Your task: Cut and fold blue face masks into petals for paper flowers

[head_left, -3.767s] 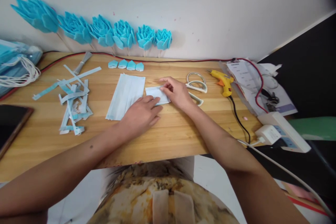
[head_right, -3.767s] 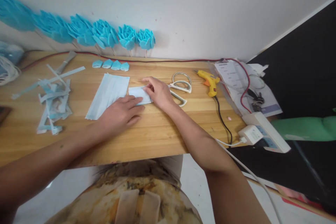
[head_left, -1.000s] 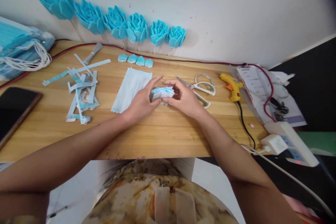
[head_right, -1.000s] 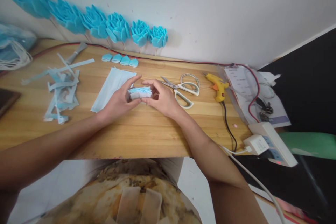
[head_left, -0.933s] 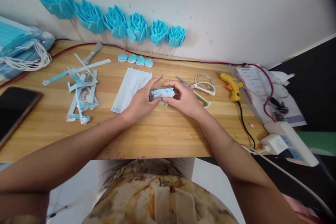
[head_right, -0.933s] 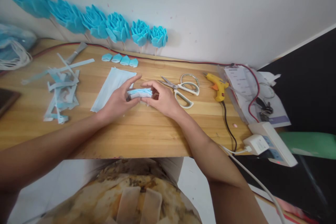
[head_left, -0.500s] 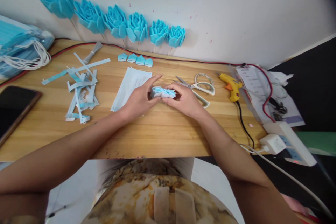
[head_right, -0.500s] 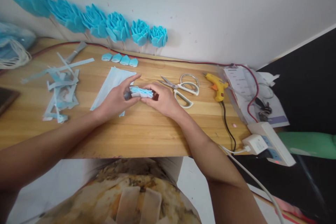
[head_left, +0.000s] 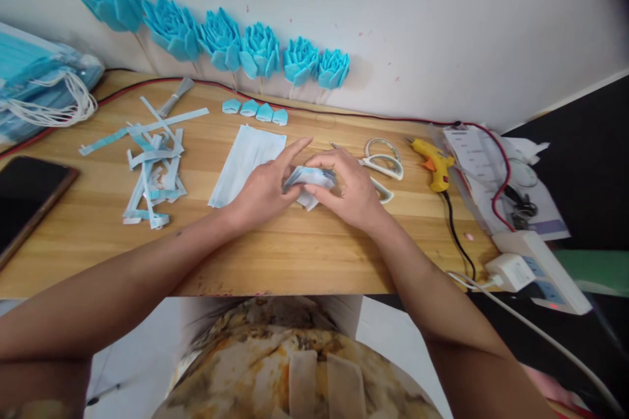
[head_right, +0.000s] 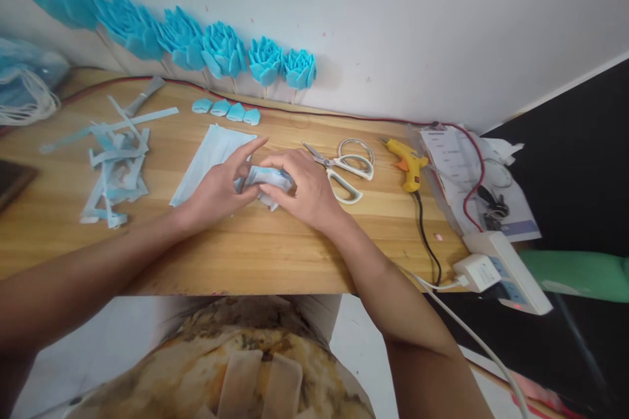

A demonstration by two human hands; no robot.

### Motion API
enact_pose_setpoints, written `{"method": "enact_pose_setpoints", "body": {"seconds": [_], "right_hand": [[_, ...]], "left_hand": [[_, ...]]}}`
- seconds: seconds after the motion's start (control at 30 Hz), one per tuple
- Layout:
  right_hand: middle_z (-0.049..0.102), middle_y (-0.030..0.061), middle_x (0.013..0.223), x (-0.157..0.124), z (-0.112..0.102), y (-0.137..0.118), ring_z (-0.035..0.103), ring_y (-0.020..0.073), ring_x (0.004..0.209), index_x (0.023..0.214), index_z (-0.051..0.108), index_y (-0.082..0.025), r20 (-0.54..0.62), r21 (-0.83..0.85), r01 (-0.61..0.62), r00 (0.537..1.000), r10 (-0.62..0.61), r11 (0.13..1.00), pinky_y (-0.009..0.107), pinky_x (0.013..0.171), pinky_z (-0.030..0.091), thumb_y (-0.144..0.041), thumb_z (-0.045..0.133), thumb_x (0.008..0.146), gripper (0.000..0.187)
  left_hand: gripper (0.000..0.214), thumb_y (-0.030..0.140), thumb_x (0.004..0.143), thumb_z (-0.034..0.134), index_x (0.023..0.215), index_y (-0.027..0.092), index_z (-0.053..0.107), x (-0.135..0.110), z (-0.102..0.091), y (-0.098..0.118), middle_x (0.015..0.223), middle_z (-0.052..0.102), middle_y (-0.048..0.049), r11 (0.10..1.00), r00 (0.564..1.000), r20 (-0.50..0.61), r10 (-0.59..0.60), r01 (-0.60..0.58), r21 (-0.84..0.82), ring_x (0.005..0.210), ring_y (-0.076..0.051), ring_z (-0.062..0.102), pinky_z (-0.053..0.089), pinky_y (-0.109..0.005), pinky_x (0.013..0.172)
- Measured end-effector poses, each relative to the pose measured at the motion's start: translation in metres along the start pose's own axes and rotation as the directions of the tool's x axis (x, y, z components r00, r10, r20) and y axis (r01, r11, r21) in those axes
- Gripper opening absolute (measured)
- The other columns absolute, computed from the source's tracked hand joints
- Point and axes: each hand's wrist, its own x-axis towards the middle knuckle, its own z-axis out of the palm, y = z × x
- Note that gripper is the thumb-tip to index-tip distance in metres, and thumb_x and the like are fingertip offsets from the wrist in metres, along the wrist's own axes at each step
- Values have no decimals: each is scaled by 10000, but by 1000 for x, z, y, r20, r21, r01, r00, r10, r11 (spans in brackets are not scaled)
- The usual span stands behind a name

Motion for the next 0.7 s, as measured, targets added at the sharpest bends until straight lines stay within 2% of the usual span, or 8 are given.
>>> {"method": "enact_pose_setpoints", "body": {"seconds": [0.13,0.23,0.3,0.33,0.4,0.5,0.57,0.7], "right_hand": [[735,9,950,-1,2,2,663,190,872,987,650,-242,-63,2,-60,996,60,998,363,821,521,-251,667,887,102],[722,-14,853,-3,2,5,658,165,788,924,661,-242,-149,21,-88,985,91,996,332,763,527,-234,671,884,43],[718,-21,828,-3,2,7,658,151,763,897,662,-238,-197,38,-90,976,96,995,315,745,530,-228,678,883,24],[720,-22,826,-3,2,7,659,146,757,886,662,-236,-216,45,-87,972,95,995,309,739,531,-224,681,883,23],[726,-21,830,-2,2,8,663,142,753,869,664,-233,-241,50,-87,966,97,995,304,730,534,-221,682,883,26],[730,-18,820,-2,1,9,667,147,746,853,671,-233,-253,35,-98,962,103,995,312,723,537,-233,685,882,32],[732,-18,810,-2,1,10,671,149,744,848,677,-233,-252,29,-84,964,89,996,315,718,537,-231,691,881,36],[753,-10,831,-2,0,11,694,164,791,845,693,-237,-258,39,-24,966,33,999,342,758,548,-208,694,887,51]], "left_hand": [[759,189,793,611,1521,223,402,-1,-1,3,772,613,32,997,1000,8,11,-11,-74,657,-128,531,419,-245,664],[771,253,826,628,1547,206,359,-1,-3,3,842,672,0,961,998,49,-49,60,-269,693,-143,575,443,-262,687],[729,335,853,637,1525,180,400,1,-3,0,886,701,-29,893,989,96,-109,140,-428,735,-158,601,456,-271,696],[662,379,864,636,1472,170,477,2,-4,-1,918,710,-43,855,984,114,-139,177,-488,768,-163,610,460,-272,708],[467,461,875,633,1227,157,676,3,-4,-4,936,713,-50,795,972,129,-195,234,-560,803,-162,605,453,-267,727],[363,503,853,656,830,147,724,5,-5,-4,774,665,-15,765,959,136,-248,280,-579,711,-131,544,411,-253,680],[350,481,833,675,733,146,692,5,-6,-3,669,601,10,763,954,141,-266,298,-574,645,-114,492,375,-249,637],[316,450,814,688,728,146,693,5,-3,-5,653,586,15,721,949,143,-282,308,-621,632,-111,482,361,-249,622]]}}
